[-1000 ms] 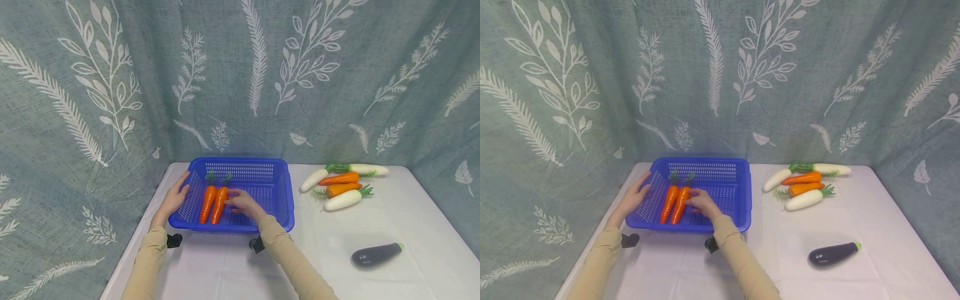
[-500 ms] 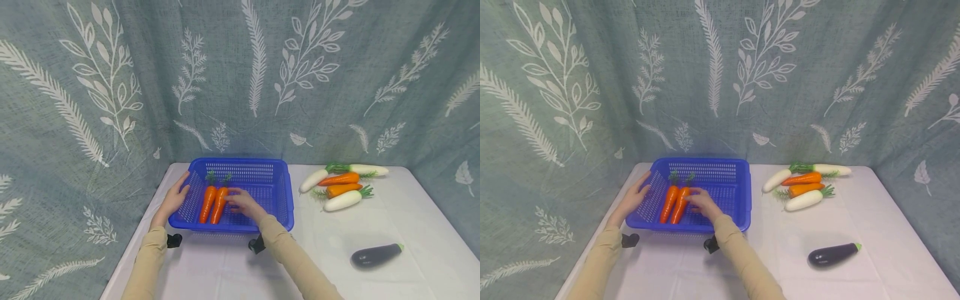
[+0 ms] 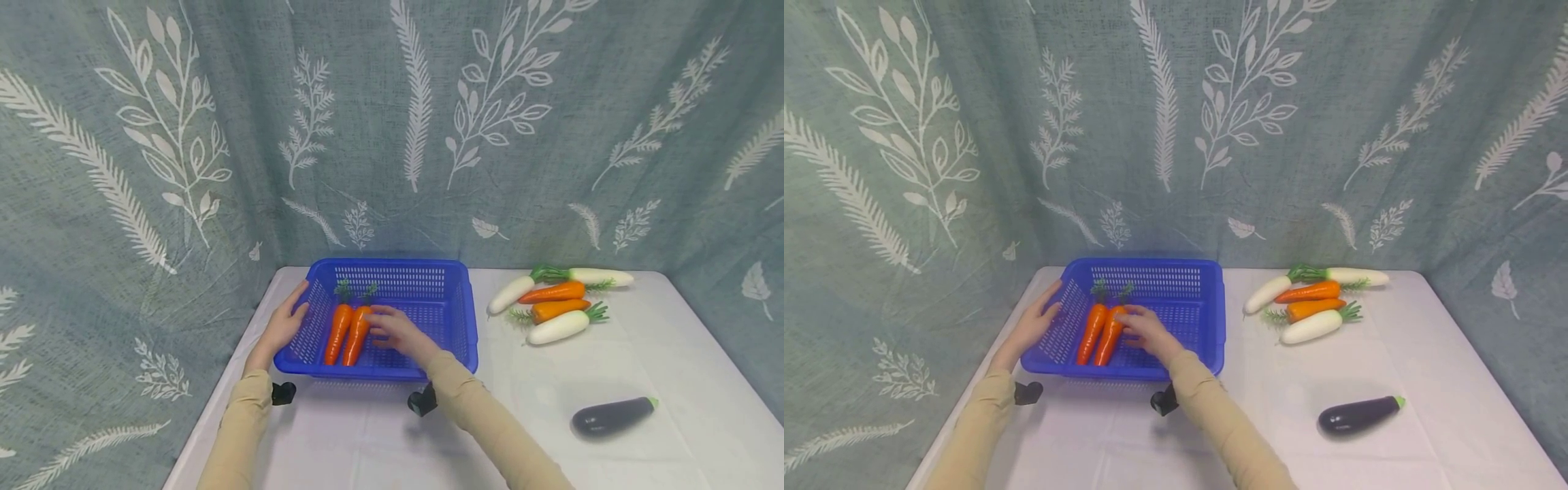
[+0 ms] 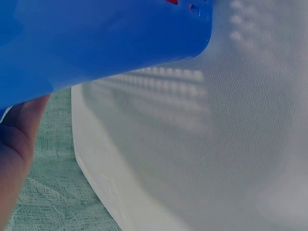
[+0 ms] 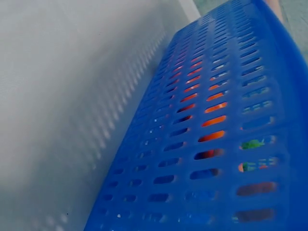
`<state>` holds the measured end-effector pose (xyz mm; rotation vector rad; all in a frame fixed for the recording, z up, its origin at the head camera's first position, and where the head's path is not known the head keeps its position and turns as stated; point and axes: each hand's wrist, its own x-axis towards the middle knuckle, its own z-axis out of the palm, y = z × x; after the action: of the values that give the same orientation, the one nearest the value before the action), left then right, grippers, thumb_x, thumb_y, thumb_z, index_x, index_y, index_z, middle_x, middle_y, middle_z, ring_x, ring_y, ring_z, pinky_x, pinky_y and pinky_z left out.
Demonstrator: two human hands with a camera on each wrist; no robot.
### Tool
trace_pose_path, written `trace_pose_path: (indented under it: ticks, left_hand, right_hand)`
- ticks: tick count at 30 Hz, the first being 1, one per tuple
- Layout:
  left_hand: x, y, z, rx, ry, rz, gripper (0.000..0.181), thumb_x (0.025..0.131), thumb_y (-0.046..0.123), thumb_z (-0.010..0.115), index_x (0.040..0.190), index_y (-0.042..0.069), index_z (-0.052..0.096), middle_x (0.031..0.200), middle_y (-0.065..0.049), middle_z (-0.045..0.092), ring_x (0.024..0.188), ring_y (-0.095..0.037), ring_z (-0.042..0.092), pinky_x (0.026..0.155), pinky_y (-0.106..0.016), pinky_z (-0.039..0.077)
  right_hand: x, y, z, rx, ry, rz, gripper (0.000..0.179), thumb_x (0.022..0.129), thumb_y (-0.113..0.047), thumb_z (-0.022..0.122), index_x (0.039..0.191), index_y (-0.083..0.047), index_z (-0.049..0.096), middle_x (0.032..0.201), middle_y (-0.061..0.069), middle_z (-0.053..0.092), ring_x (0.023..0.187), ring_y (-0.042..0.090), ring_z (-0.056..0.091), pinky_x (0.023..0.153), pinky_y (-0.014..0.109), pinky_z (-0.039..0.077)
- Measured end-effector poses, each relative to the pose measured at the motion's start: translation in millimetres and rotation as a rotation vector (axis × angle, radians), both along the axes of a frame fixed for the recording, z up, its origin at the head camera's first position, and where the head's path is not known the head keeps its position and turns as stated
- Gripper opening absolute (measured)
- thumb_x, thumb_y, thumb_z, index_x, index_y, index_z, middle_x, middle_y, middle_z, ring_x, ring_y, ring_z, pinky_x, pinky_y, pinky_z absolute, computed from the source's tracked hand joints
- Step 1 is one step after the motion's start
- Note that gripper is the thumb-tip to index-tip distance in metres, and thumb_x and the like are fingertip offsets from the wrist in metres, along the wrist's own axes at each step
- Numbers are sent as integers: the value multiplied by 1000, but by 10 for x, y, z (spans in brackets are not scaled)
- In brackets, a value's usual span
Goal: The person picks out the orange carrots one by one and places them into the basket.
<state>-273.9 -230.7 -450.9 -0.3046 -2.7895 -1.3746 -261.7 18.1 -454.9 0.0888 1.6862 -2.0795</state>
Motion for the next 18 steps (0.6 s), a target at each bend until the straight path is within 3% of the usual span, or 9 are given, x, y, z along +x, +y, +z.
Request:
trace_pose_path:
  ticks: [18]
  left_hand:
    - [-30,-24,-31,2,3,-8,50,105,8,37,153,-1,23,159,-23,17,144,-43,16,118,-55,14]
  right_hand:
    - [107,182,101,-41,0,96,55,99,-13,54,147,6,34,143,29,43,132,45,41,110,54,36]
